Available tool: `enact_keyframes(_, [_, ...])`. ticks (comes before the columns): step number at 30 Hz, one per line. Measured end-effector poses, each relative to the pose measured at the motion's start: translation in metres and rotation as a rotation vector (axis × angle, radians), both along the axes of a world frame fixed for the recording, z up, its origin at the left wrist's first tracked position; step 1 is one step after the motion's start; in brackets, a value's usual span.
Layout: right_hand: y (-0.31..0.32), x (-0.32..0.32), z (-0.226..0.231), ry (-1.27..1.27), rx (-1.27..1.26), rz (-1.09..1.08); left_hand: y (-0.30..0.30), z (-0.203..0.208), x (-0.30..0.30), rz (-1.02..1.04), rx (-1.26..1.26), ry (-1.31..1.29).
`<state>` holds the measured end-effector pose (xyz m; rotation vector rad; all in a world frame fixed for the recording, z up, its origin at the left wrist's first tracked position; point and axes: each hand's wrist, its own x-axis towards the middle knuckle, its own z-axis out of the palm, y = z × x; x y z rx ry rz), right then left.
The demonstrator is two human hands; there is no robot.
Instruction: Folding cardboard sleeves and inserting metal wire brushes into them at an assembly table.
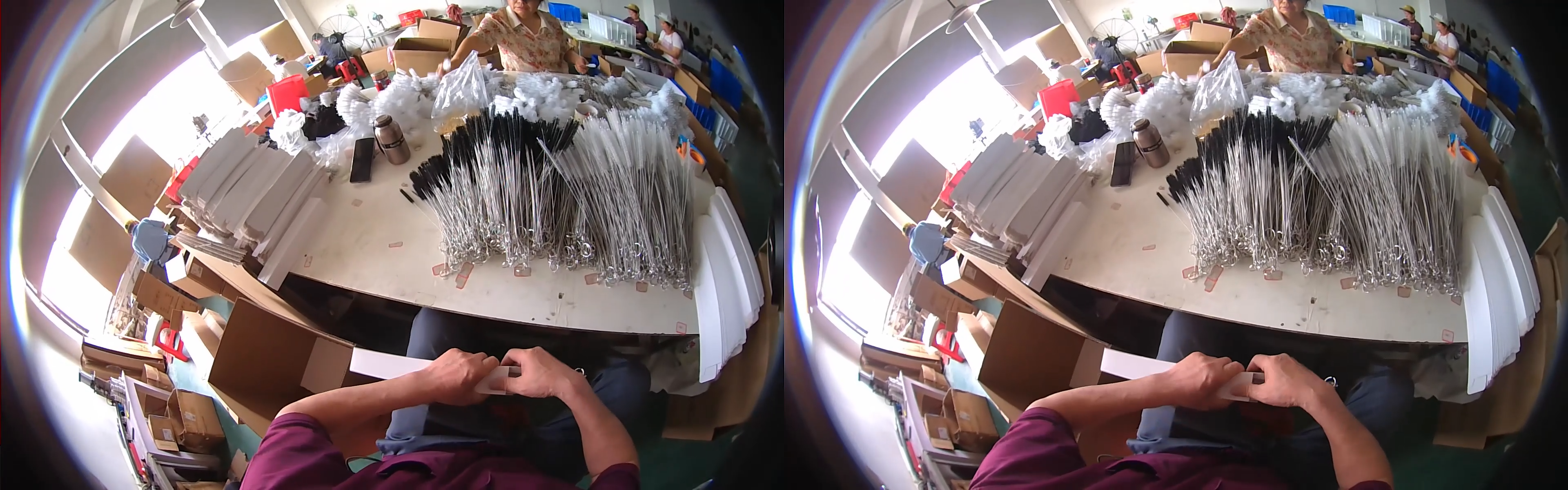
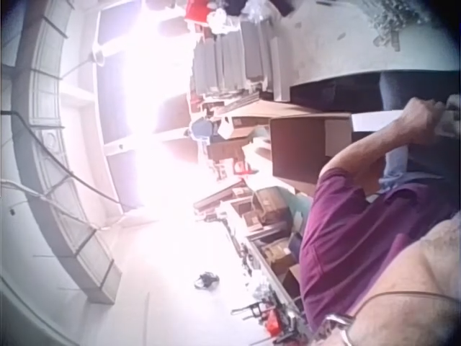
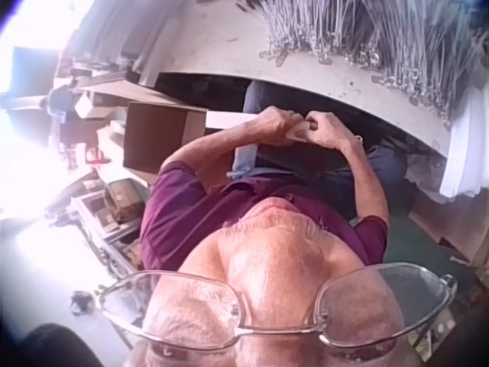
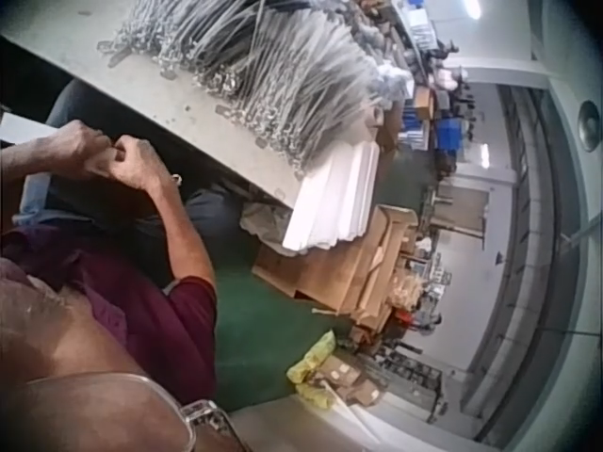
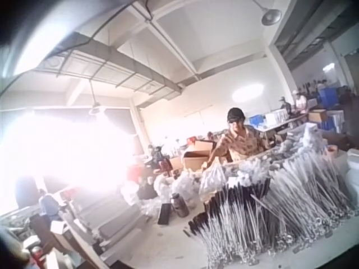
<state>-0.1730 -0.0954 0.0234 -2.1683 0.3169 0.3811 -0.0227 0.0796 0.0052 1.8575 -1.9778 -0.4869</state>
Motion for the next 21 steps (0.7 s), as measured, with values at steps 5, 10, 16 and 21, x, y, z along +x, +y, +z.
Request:
enact_keyframes(5, [-0.009, -0.034, 0.042, -0.192, -0.424, -0.086, 0.009, 0.008, -0.006, 0.122, -0.054, 0.046])
enact_keyframes(10, [-0.017, -0.05, 0.02, -0.321, -0.507, -0.282, 0.007, 0.001, -0.013, 0.13, -0.031, 0.113])
enact_keyframes(16, [0.022, -0.008, -0.004, -0.706, -0.483, -0.381, -0.009, -0.004, -0.022, 0.158, -0.225, 0.005])
enact_keyframes(21, [0.003, -0.024, -0.025, -0.642, 0.465, -0.721, -0.006, 0.001, -0.003, 0.276, -0.063, -0.038])
